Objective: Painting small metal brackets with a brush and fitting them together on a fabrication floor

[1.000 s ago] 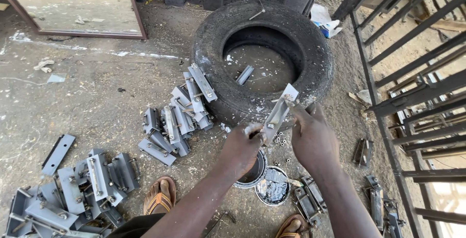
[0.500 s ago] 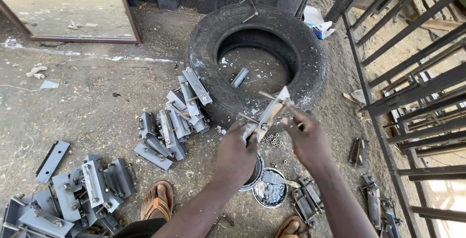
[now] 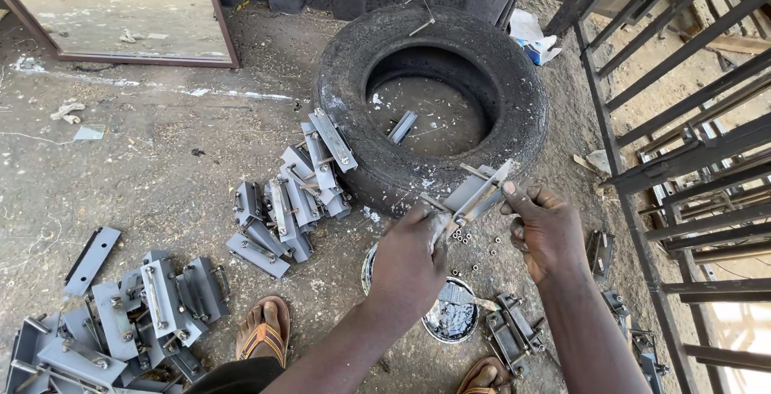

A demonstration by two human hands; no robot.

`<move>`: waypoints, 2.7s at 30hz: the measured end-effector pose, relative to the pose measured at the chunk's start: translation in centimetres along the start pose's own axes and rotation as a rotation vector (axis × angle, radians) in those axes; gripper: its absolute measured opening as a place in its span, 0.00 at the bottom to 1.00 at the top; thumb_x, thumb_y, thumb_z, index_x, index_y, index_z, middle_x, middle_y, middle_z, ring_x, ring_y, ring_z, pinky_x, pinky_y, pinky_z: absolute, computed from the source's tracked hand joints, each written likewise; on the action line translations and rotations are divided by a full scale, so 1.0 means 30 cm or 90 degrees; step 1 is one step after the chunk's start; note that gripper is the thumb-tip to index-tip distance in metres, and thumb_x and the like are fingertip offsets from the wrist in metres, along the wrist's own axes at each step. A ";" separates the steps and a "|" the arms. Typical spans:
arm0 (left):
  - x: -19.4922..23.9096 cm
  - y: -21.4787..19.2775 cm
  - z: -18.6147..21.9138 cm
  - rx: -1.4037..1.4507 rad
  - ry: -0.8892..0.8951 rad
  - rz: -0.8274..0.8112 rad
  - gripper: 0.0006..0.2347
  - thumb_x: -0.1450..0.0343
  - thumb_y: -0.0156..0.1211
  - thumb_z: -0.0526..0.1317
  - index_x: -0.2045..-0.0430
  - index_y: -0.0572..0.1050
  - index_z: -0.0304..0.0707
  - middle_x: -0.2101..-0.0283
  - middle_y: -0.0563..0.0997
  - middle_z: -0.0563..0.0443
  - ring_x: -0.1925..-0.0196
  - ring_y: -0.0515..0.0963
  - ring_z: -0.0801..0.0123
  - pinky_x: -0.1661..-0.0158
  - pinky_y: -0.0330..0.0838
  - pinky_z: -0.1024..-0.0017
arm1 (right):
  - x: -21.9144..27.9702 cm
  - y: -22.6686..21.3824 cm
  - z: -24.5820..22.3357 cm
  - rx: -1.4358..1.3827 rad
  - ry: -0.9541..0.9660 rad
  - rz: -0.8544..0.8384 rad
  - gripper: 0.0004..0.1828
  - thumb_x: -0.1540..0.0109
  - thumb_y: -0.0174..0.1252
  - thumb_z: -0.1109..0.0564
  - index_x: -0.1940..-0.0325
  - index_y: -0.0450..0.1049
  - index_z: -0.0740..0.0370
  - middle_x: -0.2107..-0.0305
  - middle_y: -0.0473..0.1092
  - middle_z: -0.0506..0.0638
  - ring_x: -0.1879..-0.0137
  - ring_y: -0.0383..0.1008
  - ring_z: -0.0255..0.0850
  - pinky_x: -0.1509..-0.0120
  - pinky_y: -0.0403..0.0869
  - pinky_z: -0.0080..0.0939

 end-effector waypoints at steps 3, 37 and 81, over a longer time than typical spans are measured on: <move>0.015 0.011 -0.016 -0.002 0.021 0.002 0.08 0.38 0.64 0.25 0.69 0.80 0.32 0.60 0.80 0.48 0.68 0.82 0.72 0.42 0.72 0.57 | 0.046 0.009 -0.051 0.118 -0.003 0.037 0.03 0.36 0.65 0.59 0.60 0.77 0.55 0.74 0.70 0.45 0.75 0.56 0.29 0.74 0.54 0.28; -0.036 -0.087 -0.014 -0.196 0.111 -0.035 0.07 0.36 0.62 0.28 0.67 0.81 0.36 0.63 0.81 0.44 0.62 0.84 0.49 0.59 0.81 0.57 | 0.024 -0.093 -0.069 0.448 -0.301 -0.077 0.22 0.39 0.69 0.50 0.47 0.77 0.68 0.55 0.73 0.62 0.55 0.72 0.52 0.57 0.72 0.50; -0.058 -0.102 -0.270 0.464 -0.464 0.001 0.13 0.28 0.55 0.36 0.55 0.80 0.25 0.60 0.83 0.35 0.55 0.82 0.43 0.57 0.73 0.51 | 0.167 0.054 0.320 0.648 -0.069 -0.528 0.10 0.44 0.58 0.61 0.63 0.83 0.66 0.65 0.81 0.64 0.53 0.81 0.53 0.46 0.74 0.58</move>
Point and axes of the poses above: each hand's wrist, its own x-axis away from the middle knuckle, its own y-axis out of the palm, z = x × y, the point moved 3 cm from there along -x, towards the middle knuckle
